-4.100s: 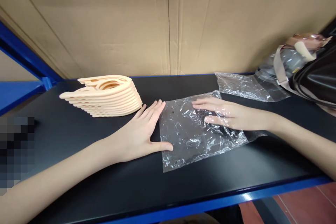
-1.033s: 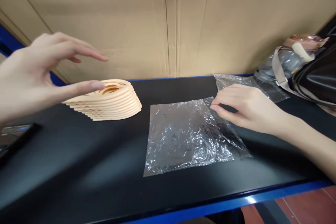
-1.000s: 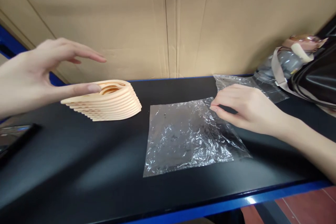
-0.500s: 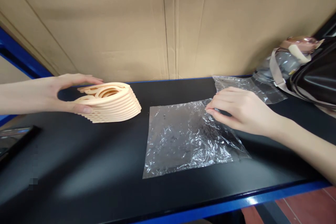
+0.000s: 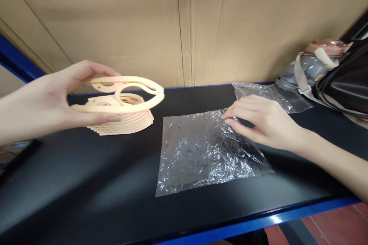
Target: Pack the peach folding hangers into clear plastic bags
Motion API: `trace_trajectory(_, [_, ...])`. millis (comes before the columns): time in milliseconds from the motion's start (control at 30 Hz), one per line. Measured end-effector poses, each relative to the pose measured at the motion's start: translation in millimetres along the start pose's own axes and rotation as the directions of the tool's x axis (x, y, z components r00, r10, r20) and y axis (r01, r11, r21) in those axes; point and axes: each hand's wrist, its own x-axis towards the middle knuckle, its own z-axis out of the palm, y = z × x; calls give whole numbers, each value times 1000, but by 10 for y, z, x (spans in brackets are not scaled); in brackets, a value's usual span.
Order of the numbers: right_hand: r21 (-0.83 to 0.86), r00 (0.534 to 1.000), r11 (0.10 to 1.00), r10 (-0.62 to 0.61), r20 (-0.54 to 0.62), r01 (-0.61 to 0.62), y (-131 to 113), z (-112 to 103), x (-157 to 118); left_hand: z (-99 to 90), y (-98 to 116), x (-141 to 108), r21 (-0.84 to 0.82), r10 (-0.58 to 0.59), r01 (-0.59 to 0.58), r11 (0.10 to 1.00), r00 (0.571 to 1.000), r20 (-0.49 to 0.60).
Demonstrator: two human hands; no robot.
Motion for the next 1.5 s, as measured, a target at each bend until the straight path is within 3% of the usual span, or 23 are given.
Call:
trace_trajectory(133, [121,994,992,32,-103,-20,-114,42,-18,423,439,-253,-81,203,-223,972,959,-197])
trace_trajectory(233, [179,990,984,29,-136,-5,-212,82,-31,779,605,-434,-70,359,-369,927,925,-122])
trace_trajectory(333, [189,996,982,-1,-90,18,-285,129,-37,1009,658,-533,-105,413,-417,903,909,-57])
trace_trajectory(433, [172,998,984,-46,-33,51,-328,182,-38,1095,684,-568,-132,450,-453,882,891,-53])
trace_trajectory(667, [220,997,973,-75,-12,76,-454,221,-7,1095,736,-612,-37,511,-516,856,854,-96])
trace_trajectory(800, [276,998,960,20,62,-36,-338,133,19,1064,698,-618,-71,463,-465,882,885,-44])
trace_trajectory(933, [268,979,943,171,113,-196,112,-37,-15,1047,614,-607,-255,345,-327,910,938,25])
trace_trajectory(1033, [313,931,893,241,275,-324,493,-188,-92,1082,537,-605,-380,240,-175,908,962,129])
trace_trajectory(1100, [266,866,880,257,429,-393,684,-283,-158,1116,493,-607,-418,194,-94,904,959,205])
trace_trajectory(1167, [206,812,872,295,504,-444,811,-360,-227,1141,469,-609,-436,163,-36,899,952,258])
trace_trajectory(1333, [112,773,889,316,551,-444,933,-429,-341,1146,487,-599,-445,91,56,894,949,303])
trace_trajectory(1500, [158,770,900,245,589,-407,803,-324,-270,1157,501,-583,-457,70,87,885,947,315])
